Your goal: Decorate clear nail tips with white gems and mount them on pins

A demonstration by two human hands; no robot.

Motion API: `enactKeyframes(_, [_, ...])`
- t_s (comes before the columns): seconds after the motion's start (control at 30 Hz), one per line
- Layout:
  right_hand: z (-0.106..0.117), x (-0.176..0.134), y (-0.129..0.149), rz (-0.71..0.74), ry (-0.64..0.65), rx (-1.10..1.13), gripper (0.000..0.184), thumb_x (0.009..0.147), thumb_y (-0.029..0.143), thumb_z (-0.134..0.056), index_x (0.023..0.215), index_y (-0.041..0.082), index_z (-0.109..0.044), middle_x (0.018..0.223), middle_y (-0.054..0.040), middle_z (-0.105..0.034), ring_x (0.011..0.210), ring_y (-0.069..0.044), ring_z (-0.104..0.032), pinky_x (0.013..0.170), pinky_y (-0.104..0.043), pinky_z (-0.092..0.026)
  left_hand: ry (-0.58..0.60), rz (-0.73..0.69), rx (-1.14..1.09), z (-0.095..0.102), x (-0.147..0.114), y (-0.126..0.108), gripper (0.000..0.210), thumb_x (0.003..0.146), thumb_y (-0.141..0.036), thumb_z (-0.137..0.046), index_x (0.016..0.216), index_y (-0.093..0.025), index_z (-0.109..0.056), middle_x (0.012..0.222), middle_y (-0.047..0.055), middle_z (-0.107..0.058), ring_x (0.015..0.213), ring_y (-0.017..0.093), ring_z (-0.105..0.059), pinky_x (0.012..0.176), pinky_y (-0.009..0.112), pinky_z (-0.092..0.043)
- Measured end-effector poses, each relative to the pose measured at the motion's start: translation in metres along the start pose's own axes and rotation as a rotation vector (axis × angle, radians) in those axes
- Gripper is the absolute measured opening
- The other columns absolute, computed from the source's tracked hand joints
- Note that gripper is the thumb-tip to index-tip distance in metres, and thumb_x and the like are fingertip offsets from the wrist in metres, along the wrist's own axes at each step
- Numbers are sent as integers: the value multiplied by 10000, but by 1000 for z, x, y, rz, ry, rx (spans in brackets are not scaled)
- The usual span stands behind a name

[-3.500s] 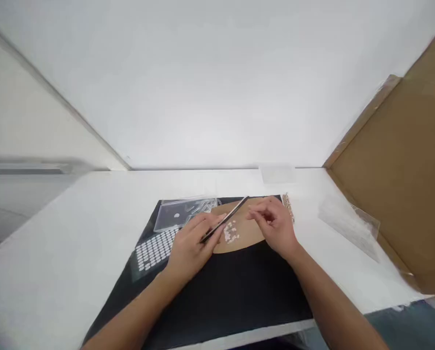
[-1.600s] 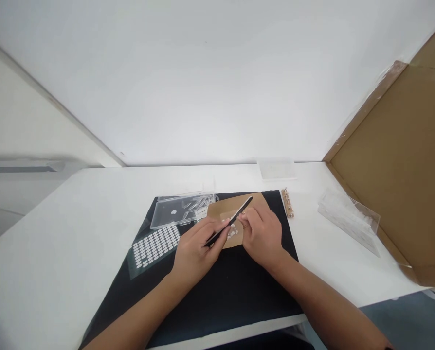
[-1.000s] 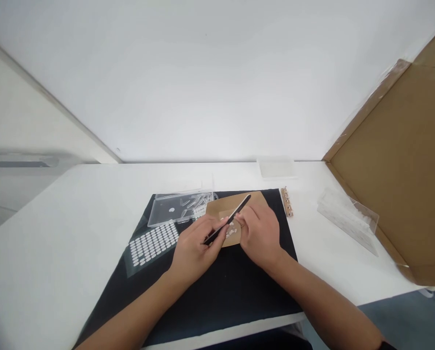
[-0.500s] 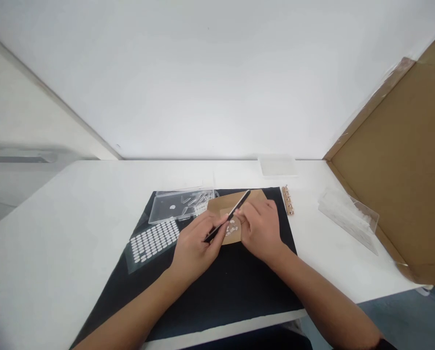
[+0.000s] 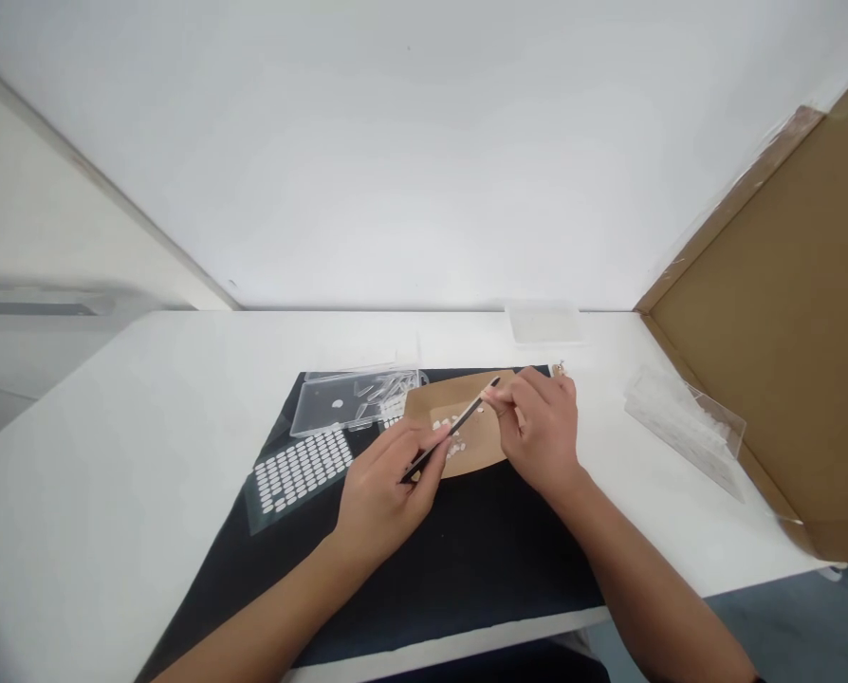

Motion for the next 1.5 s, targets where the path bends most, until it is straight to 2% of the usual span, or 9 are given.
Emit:
enactKeyframes(0.17, [10,-4,-9,-40,-56,120,237,1016,264,-723,797,254,-632,741,16,-666,695,-174,-627,766,-397,-459,-33,15,-6,3,4,4,113,1016,-112,-623,1089,-177,-679,866,40,-680,805,156,-655,748,271,-556])
enactKeyframes(0.33, [3,-9,-14,-64,-35,256,185,986,246,-754,822,256,-670,774,-1,-692,691,-176,-635,658,-358,-511,-39,1,-14,3,5,3,119,1003,-97,-649,1092,-170,-681,877,36,-684,805,143,-656,748,252,-552])
enactKeyframes(0.57, [-4,-14,-9,-34,-42,280,155,995,174,-722,862,242,-679,790,-9,-699,715,-171,-635,655,-339,-524,-39,-7,-33,4,4,0,137,996,-86,-666,1103,-168,-690,886,34,-700,804,139,-674,734,239,-554])
enactKeyframes(0.8, [-1,-15,-7,-9,-93,281,167,976,125,-718,874,238,-649,731,15,-605,661,-153,-542,609,-311,-462,-39,-8,-43,4,4,0,145,992,-89,-672,1111,-169,-696,906,43,-713,826,145,-681,747,246,-566])
enactKeyframes(1.07, [-13,-19,-10,-49,-51,153,231,1017,161,-659,811,225,-576,713,22,-529,604,-131,-472,574,-286,-380,-7,-14,-44,-3,-1,2,125,1000,-96,-651,1098,-160,-694,886,48,-701,827,151,-680,751,253,-562])
enactKeyframes(1.27, [-21,-21,4,32,38,57,293,1044,193,-611,776,230,-499,716,17,-524,585,-127,-437,563,-284,-330,9,-17,-56,-3,1,3,100,997,-87,-646,1053,-163,-681,870,45,-689,813,147,-666,736,255,-552])
enactKeyframes(1.4, [-18,-18,2,-16,-4,42,294,1048,195,-600,776,229,-493,728,11,-535,589,-127,-453,563,-288,-325,7,-24,-60,-2,2,2,120,995,-76,-645,1079,-156,-679,873,46,-685,822,146,-666,760,256,-556])
enactKeyframes(1.5, [-21,-16,6,28,44,38,310,1049,196,-589,764,230,-471,718,16,-524,590,-129,-441,575,-294,-318,8,-22,-46,-1,2,2,104,989,-74,-653,1050,-155,-675,883,52,-691,832,148,-671,757,250,-553])
Point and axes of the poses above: each hand's wrist, its own x-axis towards the middle knuckle, its own z-axis out of the back of the hand, y = z × x, the point moved 8 cm from there along x, towards the middle knuckle
